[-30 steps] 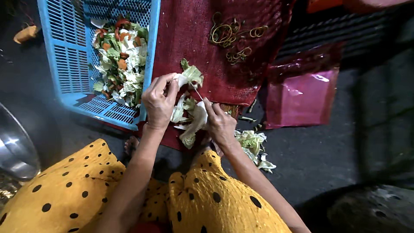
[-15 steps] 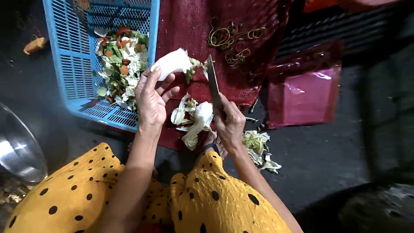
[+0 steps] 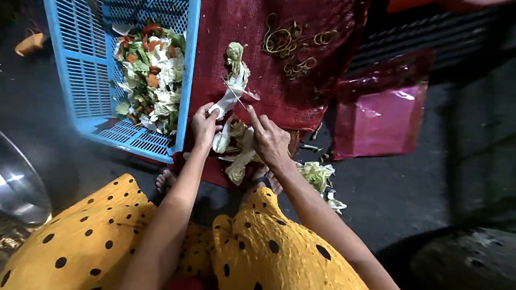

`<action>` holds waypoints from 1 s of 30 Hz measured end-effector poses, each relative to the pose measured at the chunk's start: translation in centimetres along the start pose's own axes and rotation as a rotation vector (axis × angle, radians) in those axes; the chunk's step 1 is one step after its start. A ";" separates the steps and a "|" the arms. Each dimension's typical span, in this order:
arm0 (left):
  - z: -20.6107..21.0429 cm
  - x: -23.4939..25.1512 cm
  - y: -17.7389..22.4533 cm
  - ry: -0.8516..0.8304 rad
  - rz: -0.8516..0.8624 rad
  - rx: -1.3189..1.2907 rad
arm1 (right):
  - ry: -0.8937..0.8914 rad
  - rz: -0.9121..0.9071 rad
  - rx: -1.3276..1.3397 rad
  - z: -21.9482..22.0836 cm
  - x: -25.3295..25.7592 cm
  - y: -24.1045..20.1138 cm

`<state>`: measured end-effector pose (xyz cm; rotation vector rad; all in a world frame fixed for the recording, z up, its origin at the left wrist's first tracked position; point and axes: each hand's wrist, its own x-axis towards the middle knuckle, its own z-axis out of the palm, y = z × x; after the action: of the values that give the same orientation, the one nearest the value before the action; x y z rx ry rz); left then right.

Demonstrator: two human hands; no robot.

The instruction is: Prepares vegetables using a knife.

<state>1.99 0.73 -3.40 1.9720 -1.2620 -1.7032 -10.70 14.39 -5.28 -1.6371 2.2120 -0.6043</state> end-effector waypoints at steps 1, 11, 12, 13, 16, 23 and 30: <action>-0.1 0.2 0.1 -0.005 0.010 0.013 | -0.035 -0.005 -0.011 0.3 0.4 0.1; 1.6 -1.0 0.6 0.009 0.025 -0.028 | -0.154 0.065 -0.107 1.7 3.3 -0.8; 1.8 -1.2 0.7 0.014 0.028 -0.021 | -0.158 0.071 -0.103 1.7 3.3 -1.0; 2.0 -1.3 0.7 0.019 0.031 -0.013 | -0.174 0.080 -0.093 1.5 3.5 -1.1; 2.4 -1.6 0.3 0.048 0.057 0.057 | -0.203 0.106 -0.064 1.6 5.4 -2.1; -0.9 -3.5 2.8 0.048 -0.031 -0.203 | -0.128 0.077 -0.021 1.9 5.8 -2.0; -0.1 -2.5 3.3 -0.126 -0.190 -0.514 | -0.191 0.274 0.068 -2.4 0.7 -0.5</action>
<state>0.76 0.57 0.54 1.7332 -0.5900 -2.0155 -11.66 13.88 -3.00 -1.2702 2.1954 -0.4244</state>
